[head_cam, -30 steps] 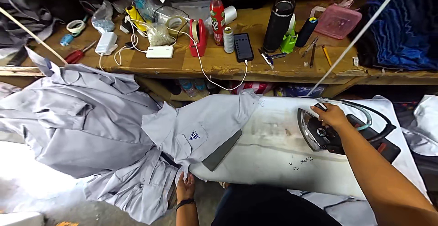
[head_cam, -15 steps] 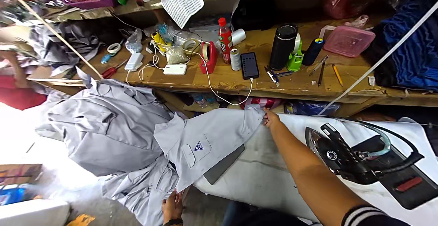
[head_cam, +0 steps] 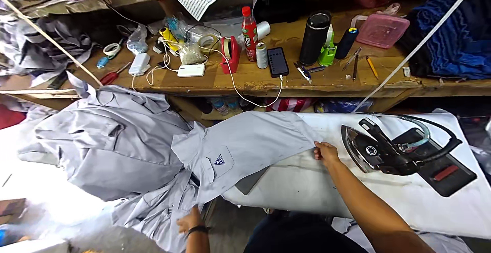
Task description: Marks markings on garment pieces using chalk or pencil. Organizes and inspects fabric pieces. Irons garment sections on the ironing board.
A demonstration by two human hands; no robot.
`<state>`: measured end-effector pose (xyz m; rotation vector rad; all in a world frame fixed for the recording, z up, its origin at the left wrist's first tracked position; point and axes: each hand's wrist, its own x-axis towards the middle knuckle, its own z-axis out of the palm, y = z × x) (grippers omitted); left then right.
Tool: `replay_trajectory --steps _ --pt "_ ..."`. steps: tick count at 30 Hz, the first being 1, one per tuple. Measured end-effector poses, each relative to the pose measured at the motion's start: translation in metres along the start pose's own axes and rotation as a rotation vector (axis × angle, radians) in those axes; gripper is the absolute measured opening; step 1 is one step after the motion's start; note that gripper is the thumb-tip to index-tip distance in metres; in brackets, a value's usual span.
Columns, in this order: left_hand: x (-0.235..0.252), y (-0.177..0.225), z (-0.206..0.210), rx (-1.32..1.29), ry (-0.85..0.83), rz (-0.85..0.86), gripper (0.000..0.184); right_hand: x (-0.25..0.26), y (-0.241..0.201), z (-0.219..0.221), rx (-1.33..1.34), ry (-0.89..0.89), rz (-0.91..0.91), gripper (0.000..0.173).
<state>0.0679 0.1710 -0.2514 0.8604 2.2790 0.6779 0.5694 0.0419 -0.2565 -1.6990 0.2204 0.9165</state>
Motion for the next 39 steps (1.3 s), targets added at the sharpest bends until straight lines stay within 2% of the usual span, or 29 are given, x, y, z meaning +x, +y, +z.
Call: replay_trajectory --steps 1,2,4,5,7,9,10,12,14,16,19,21,23,27,29,30,31,32,33,35,36,37,39 --pt "-0.016 0.011 0.009 0.127 0.009 0.196 0.094 0.001 -0.004 0.002 -0.006 0.019 0.001 0.017" --pt "-0.034 0.022 0.020 0.198 -0.013 0.443 0.085 0.001 -0.008 0.004 -0.014 0.036 0.001 0.017" --pt "-0.062 0.037 0.044 0.280 -0.215 0.940 0.060 0.003 -0.010 0.006 -0.027 0.076 0.001 0.019" --pt "-0.071 0.040 0.059 0.346 -0.352 1.132 0.053 0.004 -0.009 0.007 -0.036 0.099 -0.003 0.021" --pt "-0.082 0.035 0.086 0.500 -0.555 1.356 0.053 0.003 -0.005 0.012 -0.087 0.148 -0.026 0.026" --pt "-0.083 0.022 0.098 0.579 -0.622 1.438 0.061 -0.013 0.005 0.024 -0.206 0.092 -0.034 0.034" --pt "-0.082 0.017 0.101 0.581 -0.611 1.456 0.064 -0.030 0.013 0.033 -0.269 0.009 -0.013 0.039" --pt "-0.080 0.010 0.103 0.542 -0.582 1.470 0.064 -0.073 0.036 0.058 -0.355 -0.207 0.082 0.038" --pt "-0.080 0.008 0.104 0.510 -0.583 1.466 0.063 -0.112 0.060 0.086 -0.348 -0.384 0.194 0.033" --pt "-0.080 0.008 0.102 0.496 -0.591 1.463 0.063 -0.135 0.076 0.113 -0.286 -0.474 0.262 0.032" --pt "-0.079 0.011 0.101 0.467 -0.604 1.466 0.061 -0.141 0.083 0.140 -0.262 -0.518 0.300 0.030" --pt "-0.080 0.013 0.099 0.442 -0.616 1.454 0.059 -0.135 0.083 0.142 -0.253 -0.557 0.342 0.030" --pt "-0.081 0.014 0.099 0.415 -0.629 1.433 0.058 -0.126 0.087 0.135 -0.168 -0.578 0.361 0.029" --pt "-0.079 0.009 0.099 0.405 -0.637 1.406 0.066 -0.121 0.087 0.116 0.040 -0.438 0.289 0.022" --pt "-0.082 0.004 0.101 0.412 -0.614 1.393 0.065 -0.108 0.078 0.097 0.015 -0.432 0.291 0.024" --pt "-0.085 0.004 0.102 0.419 -0.592 1.375 0.064 -0.102 0.069 0.084 -0.081 -0.464 0.274 0.027" --pt "-0.090 0.004 0.103 0.417 -0.556 1.349 0.061 -0.096 0.056 0.069 -0.250 -0.517 0.208 0.031" --pt "-0.096 0.007 0.105 0.401 -0.509 1.321 0.058 -0.093 0.038 0.051 -0.488 -0.564 0.065 0.034" --pt "-0.103 0.013 0.107 0.375 -0.463 1.291 0.054 -0.089 0.016 0.031 -0.761 -0.553 -0.161 0.034" --pt "-0.117 0.026 0.113 0.327 -0.388 1.229 0.051 -0.079 -0.037 -0.020 -1.165 -0.271 -0.636 0.032" --pt "-0.122 0.031 0.116 0.307 -0.346 1.192 0.051 -0.070 -0.063 -0.049 -1.243 -0.112 -0.786 0.032" --pt "-0.125 0.035 0.119 0.291 -0.301 1.138 0.053 -0.056 -0.085 -0.077 -1.288 0.009 -0.861 0.040" --pt "-0.121 0.041 0.124 0.288 -0.213 0.999 0.059 -0.026 -0.115 -0.120 -1.320 0.124 -0.798 0.059"
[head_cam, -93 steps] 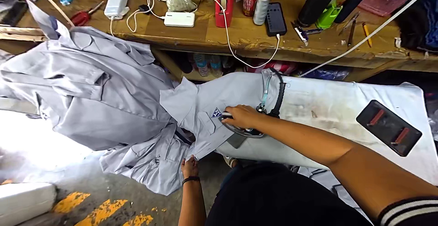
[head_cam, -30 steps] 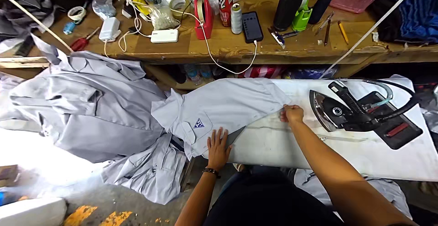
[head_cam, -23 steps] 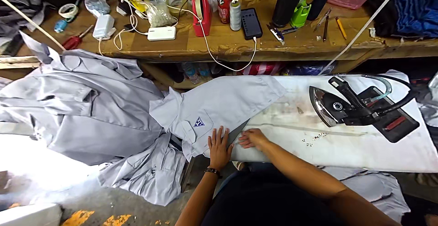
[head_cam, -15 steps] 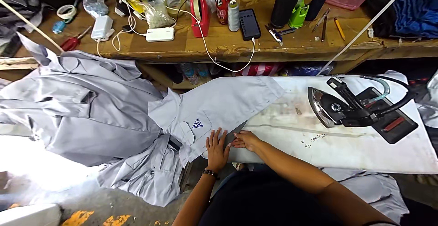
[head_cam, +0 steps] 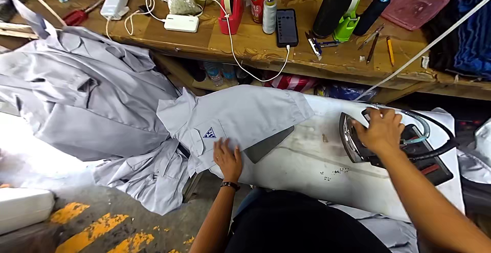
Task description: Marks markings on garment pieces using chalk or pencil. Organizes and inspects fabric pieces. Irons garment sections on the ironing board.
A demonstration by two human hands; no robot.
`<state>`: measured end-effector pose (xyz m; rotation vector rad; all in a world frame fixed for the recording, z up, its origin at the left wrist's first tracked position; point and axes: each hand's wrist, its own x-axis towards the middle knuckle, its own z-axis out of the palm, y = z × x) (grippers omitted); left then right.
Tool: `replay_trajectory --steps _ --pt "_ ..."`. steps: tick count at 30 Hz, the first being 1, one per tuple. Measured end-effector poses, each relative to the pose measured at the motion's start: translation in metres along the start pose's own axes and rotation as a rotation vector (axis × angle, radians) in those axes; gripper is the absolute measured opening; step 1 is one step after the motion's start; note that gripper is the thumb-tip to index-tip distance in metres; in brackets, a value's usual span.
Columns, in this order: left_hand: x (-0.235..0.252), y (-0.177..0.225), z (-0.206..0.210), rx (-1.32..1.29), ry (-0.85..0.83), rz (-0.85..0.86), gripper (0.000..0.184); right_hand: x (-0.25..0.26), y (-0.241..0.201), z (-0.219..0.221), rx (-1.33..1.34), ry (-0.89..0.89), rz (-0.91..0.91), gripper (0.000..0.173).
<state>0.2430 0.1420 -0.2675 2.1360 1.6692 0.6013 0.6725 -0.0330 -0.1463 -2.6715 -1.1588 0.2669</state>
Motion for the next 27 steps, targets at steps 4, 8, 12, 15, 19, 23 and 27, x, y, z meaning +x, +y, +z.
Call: replay_trajectory --steps 4,8,12,15,19,23,27 --pt "0.013 -0.020 -0.001 0.091 0.084 -0.224 0.069 0.030 0.057 0.004 0.270 -0.323 0.252 0.056" --pt "0.023 -0.041 -0.006 0.133 0.134 -0.329 0.074 0.031 0.048 0.008 0.613 -0.416 0.377 0.041" --pt "0.028 -0.049 -0.009 0.146 0.127 -0.349 0.077 0.025 -0.011 0.007 0.274 -0.491 0.011 0.053" --pt "0.033 -0.054 -0.006 0.188 0.127 -0.360 0.079 0.022 -0.085 0.007 0.107 -0.552 -0.197 0.061" --pt "0.036 -0.063 -0.004 0.250 0.103 -0.362 0.082 0.016 -0.196 0.032 0.065 -0.661 -0.422 0.059" --pt "0.033 -0.076 -0.007 0.241 0.098 -0.388 0.089 0.002 -0.297 0.069 0.076 -0.795 -0.605 0.064" --pt "0.032 -0.077 -0.009 0.232 0.103 -0.420 0.090 -0.015 -0.344 0.078 0.063 -0.784 -0.622 0.062"
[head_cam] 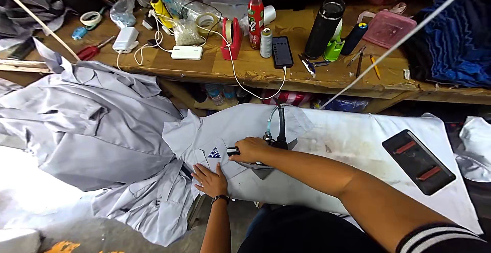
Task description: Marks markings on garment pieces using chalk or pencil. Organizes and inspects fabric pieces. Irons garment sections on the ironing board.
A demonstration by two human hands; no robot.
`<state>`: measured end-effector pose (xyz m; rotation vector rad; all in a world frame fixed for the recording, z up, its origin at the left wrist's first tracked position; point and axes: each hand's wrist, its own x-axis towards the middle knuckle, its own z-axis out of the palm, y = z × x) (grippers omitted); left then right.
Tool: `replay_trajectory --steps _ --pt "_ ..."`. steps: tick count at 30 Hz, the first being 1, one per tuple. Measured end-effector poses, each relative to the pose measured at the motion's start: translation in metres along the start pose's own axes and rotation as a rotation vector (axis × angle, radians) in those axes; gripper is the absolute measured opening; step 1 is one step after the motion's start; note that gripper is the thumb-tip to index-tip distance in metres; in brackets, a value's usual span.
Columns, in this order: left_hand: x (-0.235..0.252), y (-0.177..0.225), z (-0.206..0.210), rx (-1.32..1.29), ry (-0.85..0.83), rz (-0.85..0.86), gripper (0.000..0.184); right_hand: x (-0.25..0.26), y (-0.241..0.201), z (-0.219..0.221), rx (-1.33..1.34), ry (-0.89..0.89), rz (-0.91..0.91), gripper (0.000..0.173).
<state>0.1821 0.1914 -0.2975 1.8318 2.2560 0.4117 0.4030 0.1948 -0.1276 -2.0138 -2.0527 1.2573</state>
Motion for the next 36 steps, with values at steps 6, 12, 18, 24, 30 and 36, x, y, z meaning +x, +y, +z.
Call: replay_trajectory --steps 6,12,18,24,30,36 --pt "-0.001 0.001 0.001 -0.034 0.005 0.003 0.089 -0.004 0.042 -0.027 0.129 0.180 0.198 0.058" --pt "0.002 0.002 0.004 -0.050 0.030 0.006 0.087 -0.004 0.036 -0.019 0.091 0.040 0.102 0.062" --pt "-0.001 0.000 -0.002 -0.019 0.002 0.000 0.085 -0.015 0.030 -0.021 0.104 0.107 0.138 0.057" --pt "-0.001 0.000 -0.001 -0.008 0.004 -0.005 0.086 -0.047 0.110 -0.053 0.173 0.253 0.327 0.061" --pt "-0.001 0.005 -0.001 0.001 0.029 -0.046 0.089 -0.094 0.192 -0.065 0.274 0.351 0.463 0.065" --pt "-0.043 0.073 -0.019 -0.179 -0.018 0.390 0.065 -0.174 0.266 -0.049 0.460 0.484 0.681 0.064"
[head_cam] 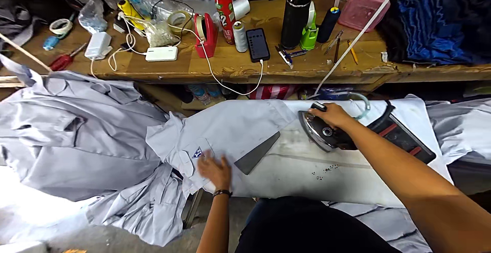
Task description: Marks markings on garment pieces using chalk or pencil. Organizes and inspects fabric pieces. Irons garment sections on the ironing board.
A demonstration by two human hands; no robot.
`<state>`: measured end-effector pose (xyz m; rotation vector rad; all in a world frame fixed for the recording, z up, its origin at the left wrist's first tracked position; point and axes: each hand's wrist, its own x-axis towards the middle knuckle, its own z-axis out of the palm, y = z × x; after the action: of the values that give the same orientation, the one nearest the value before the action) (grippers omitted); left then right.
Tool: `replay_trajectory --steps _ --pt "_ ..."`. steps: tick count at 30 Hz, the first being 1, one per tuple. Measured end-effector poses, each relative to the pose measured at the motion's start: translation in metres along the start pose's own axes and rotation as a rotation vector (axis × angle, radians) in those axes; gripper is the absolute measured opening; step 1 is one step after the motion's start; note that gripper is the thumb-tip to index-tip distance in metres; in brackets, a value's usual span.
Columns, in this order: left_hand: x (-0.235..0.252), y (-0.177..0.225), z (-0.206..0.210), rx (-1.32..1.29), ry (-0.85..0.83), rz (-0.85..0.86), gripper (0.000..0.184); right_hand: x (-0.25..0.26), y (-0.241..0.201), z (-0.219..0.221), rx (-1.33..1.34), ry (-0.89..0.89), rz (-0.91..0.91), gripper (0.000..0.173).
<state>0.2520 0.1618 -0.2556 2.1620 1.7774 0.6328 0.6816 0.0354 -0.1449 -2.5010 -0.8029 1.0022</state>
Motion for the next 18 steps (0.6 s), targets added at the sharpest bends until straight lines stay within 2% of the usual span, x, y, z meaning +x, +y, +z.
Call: replay_trajectory --steps 2,4,6,8,9,10,12,15,16,18 --pt "-0.002 0.042 0.020 -0.081 -0.198 0.277 0.050 0.007 0.041 -0.003 0.072 0.083 0.076 0.066" --pt "-0.001 0.084 0.044 -0.091 -0.342 0.460 0.041 0.010 0.069 -0.006 0.092 0.167 0.121 0.068" --pt "-0.001 0.119 0.061 -0.056 -0.446 0.518 0.040 -0.004 0.071 -0.008 -0.015 0.338 0.073 0.068" --pt "0.003 0.142 0.072 0.028 -0.538 0.473 0.040 -0.024 0.060 -0.003 -0.151 0.562 -0.111 0.064" --pt "0.006 0.148 0.076 0.071 -0.562 0.446 0.038 -0.030 0.054 0.004 -0.174 0.606 -0.221 0.059" --pt "0.009 0.152 0.080 0.099 -0.565 0.430 0.035 -0.034 0.047 0.016 -0.160 0.568 -0.290 0.051" --pt "0.012 0.156 0.079 0.126 -0.559 0.408 0.034 -0.041 0.033 0.059 -0.033 0.254 -0.277 0.038" --pt "0.017 0.156 0.076 0.122 -0.529 0.391 0.034 -0.049 0.005 0.132 0.457 -0.388 0.000 0.035" --pt "0.018 0.158 0.074 0.123 -0.535 0.373 0.035 -0.052 -0.007 0.150 0.625 -0.515 0.117 0.037" --pt "0.019 0.162 0.070 0.123 -0.542 0.342 0.035 -0.052 -0.028 0.175 0.821 -0.626 0.280 0.033"
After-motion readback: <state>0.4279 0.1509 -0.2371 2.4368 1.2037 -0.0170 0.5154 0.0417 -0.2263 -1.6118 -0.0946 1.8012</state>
